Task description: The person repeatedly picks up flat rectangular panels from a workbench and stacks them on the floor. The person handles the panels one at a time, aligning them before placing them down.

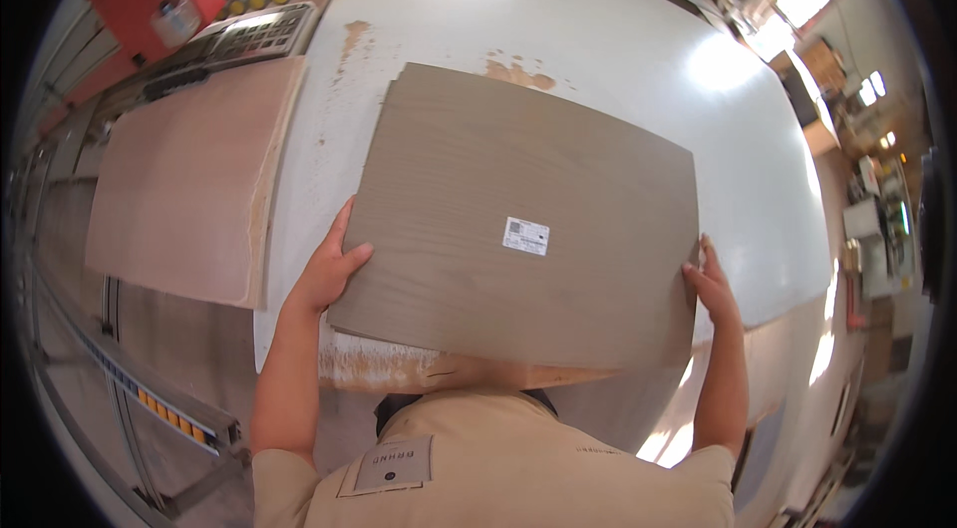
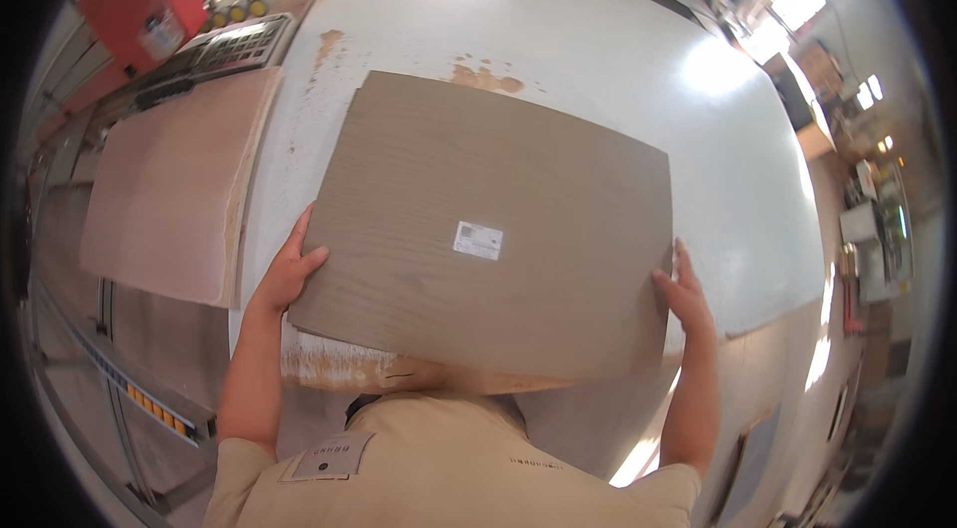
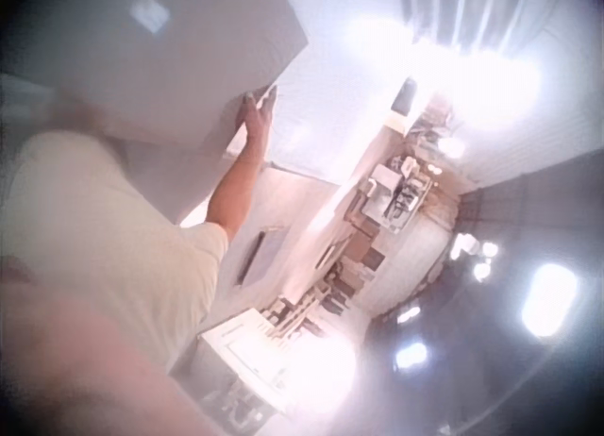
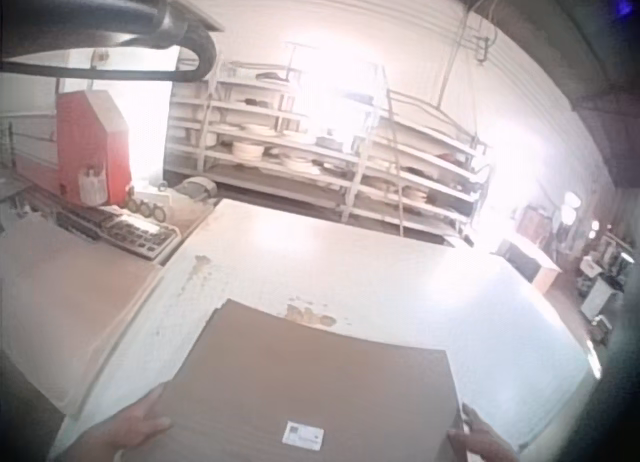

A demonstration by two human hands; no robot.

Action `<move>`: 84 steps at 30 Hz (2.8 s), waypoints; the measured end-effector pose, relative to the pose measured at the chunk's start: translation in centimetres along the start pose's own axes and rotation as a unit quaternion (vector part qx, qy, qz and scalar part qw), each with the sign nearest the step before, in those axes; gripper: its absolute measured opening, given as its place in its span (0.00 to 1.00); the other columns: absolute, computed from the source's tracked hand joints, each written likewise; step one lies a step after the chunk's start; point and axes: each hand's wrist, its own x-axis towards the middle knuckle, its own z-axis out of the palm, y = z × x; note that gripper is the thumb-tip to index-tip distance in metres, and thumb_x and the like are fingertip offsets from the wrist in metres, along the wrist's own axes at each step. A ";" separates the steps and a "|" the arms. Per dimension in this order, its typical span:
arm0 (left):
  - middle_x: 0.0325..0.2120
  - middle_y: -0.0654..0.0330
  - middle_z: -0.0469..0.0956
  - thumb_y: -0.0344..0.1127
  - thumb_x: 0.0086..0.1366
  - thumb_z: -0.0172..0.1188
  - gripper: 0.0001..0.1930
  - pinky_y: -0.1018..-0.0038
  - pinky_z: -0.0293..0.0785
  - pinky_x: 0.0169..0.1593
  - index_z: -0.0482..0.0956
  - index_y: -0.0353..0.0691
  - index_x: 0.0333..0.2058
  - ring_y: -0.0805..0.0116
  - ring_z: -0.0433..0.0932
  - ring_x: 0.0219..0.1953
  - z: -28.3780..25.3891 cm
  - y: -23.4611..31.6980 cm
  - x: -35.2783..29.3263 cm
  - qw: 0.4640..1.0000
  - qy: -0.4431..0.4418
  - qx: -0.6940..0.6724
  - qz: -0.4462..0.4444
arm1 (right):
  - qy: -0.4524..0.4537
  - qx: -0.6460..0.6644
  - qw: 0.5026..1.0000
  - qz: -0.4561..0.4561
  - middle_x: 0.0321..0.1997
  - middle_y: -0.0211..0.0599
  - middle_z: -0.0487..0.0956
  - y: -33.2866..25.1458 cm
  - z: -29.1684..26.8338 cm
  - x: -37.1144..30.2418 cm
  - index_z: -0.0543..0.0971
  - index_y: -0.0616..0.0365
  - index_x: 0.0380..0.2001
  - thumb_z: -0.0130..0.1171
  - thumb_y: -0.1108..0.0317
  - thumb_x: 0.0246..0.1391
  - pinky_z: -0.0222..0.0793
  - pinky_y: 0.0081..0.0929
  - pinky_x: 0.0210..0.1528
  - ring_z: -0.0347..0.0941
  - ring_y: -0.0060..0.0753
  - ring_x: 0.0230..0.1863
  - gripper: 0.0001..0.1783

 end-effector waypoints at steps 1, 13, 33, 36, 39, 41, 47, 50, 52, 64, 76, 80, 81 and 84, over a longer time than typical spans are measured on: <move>0.69 0.51 0.54 0.34 0.65 0.55 0.39 0.69 0.46 0.70 0.47 0.37 0.70 0.61 0.51 0.71 0.0 0.2 -0.3 1.000 0.000 -0.012 -0.006 | 0.037 -0.217 0.972 -0.081 0.71 0.52 0.60 -1.5 -0.5 2.8 0.55 0.63 0.69 0.56 0.67 0.59 0.50 0.35 0.71 0.53 0.45 0.73 0.38; 0.53 0.52 0.71 0.39 0.69 0.53 0.24 0.67 0.63 0.60 0.65 0.32 0.59 0.60 0.70 0.54 11.3 -7.3 -15.4 0.853 0.516 0.076 -0.015 | -0.209 -0.310 0.909 -0.184 0.55 0.56 0.76 -13.3 11.8 28.6 0.76 0.63 0.53 0.38 0.41 0.66 0.62 0.38 0.61 0.71 0.54 0.57 0.35; 0.67 0.36 0.51 0.56 0.66 0.51 0.43 0.57 0.44 0.70 0.49 0.27 0.66 0.46 0.49 0.71 28.0 -3.6 -12.7 0.881 0.461 0.099 0.050 | -0.243 -0.225 0.937 -0.111 0.59 0.61 0.73 -5.4 3.5 16.6 0.71 0.74 0.57 0.32 0.28 0.61 0.60 0.38 0.64 0.68 0.51 0.63 0.52; 0.69 0.42 0.49 0.59 0.69 0.46 0.43 0.61 0.42 0.72 0.46 0.32 0.69 0.55 0.47 0.72 30.4 -3.8 -16.2 0.870 0.467 -0.113 0.110 | -0.223 -0.254 0.937 -0.090 0.59 0.61 0.73 -4.8 2.6 13.9 0.72 0.73 0.56 0.30 0.29 0.62 0.61 0.40 0.63 0.67 0.53 0.63 0.51; 0.70 0.50 0.49 0.63 0.72 0.37 0.39 0.61 0.41 0.72 0.45 0.42 0.71 0.58 0.47 0.72 39.7 -6.0 -23.6 0.798 0.419 -0.424 0.083 | -0.219 -0.278 0.928 -0.120 0.59 0.60 0.73 -4.0 1.1 10.4 0.72 0.73 0.56 0.30 0.30 0.63 0.62 0.39 0.63 0.68 0.51 0.63 0.50; 0.70 0.59 0.52 0.67 0.69 0.39 0.41 0.60 0.44 0.71 0.48 0.45 0.71 0.56 0.50 0.71 47.7 -7.3 -28.4 0.606 0.315 -0.726 0.083 | -0.266 -0.253 0.923 -0.112 0.59 0.59 0.73 -3.1 0.0 7.9 0.73 0.71 0.56 0.30 0.31 0.64 0.62 0.39 0.62 0.68 0.50 0.62 0.48; 0.66 0.63 0.60 0.62 0.65 0.53 0.38 0.61 0.52 0.68 0.57 0.45 0.66 0.61 0.58 0.67 59.0 -4.6 -26.9 0.585 0.340 -0.672 0.302 | -0.379 -0.236 0.893 -0.058 0.54 0.49 0.77 -0.7 -2.5 2.9 0.69 0.60 0.61 0.34 0.37 0.66 0.73 0.39 0.48 0.74 0.41 0.53 0.39; 0.60 0.62 0.65 0.54 0.64 0.59 0.33 0.60 0.59 0.65 0.61 0.43 0.62 0.61 0.65 0.61 59.1 -0.2 -25.9 0.514 0.512 -0.667 0.169 | -0.436 -0.251 0.861 -0.068 0.53 0.47 0.77 -0.9 -5.5 1.5 0.68 0.57 0.62 0.39 0.41 0.66 0.77 0.37 0.39 0.74 0.36 0.52 0.34; 0.57 0.60 0.68 0.48 0.64 0.62 0.30 0.60 0.64 0.62 0.63 0.42 0.59 0.61 0.68 0.57 59.0 2.1 -25.9 0.435 0.586 -0.679 0.073 | -0.484 -0.227 0.841 -0.078 0.48 0.46 0.79 -2.0 -7.3 0.8 0.69 0.57 0.60 0.47 0.55 0.66 0.78 0.32 0.36 0.77 0.34 0.48 0.25; 0.46 0.52 0.76 0.37 0.61 0.62 0.27 0.57 0.75 0.52 0.66 0.34 0.57 0.56 0.76 0.49 59.5 -4.5 -20.3 0.451 0.672 -0.584 0.065 | -0.515 -0.304 0.747 -0.291 0.59 0.41 0.75 -26.2 16.3 25.3 0.74 0.58 0.59 0.46 0.42 0.64 0.56 0.28 0.64 0.69 0.33 0.59 0.33; 0.50 0.49 0.74 0.42 0.60 0.62 0.29 0.60 0.75 0.50 0.67 0.34 0.57 0.57 0.76 0.50 53.0 -3.5 -23.5 0.462 0.750 -0.471 0.041 | -0.772 -0.084 0.598 -0.199 0.52 0.39 0.77 -19.7 31.7 28.8 0.73 0.61 0.55 0.50 0.48 0.60 0.67 0.32 0.58 0.73 0.37 0.53 0.30; 0.51 0.50 0.74 0.42 0.59 0.62 0.32 0.61 0.72 0.54 0.65 0.35 0.60 0.58 0.75 0.51 52.6 -3.9 -26.3 0.477 0.745 -0.465 0.018 | -0.770 -0.076 0.614 -0.155 0.52 0.40 0.77 -17.7 25.7 25.8 0.74 0.61 0.54 0.51 0.51 0.57 0.67 0.35 0.58 0.72 0.39 0.54 0.29; 0.52 0.50 0.73 0.42 0.59 0.62 0.33 0.61 0.71 0.54 0.64 0.34 0.61 0.58 0.74 0.52 52.9 -4.2 -27.2 0.486 0.751 -0.447 0.004 | -0.769 -0.071 0.620 -0.138 0.53 0.40 0.77 -17.2 24.0 24.3 0.74 0.61 0.54 0.52 0.51 0.56 0.66 0.36 0.58 0.72 0.40 0.54 0.29; 0.56 0.48 0.71 0.42 0.58 0.64 0.40 0.63 0.69 0.57 0.59 0.34 0.65 0.57 0.72 0.55 55.6 -5.2 -31.1 0.458 0.763 -0.456 -0.026 | -0.736 -0.079 0.661 -0.125 0.52 0.40 0.78 -15.9 20.8 17.7 0.73 0.60 0.55 0.51 0.57 0.58 0.67 0.37 0.59 0.72 0.41 0.54 0.25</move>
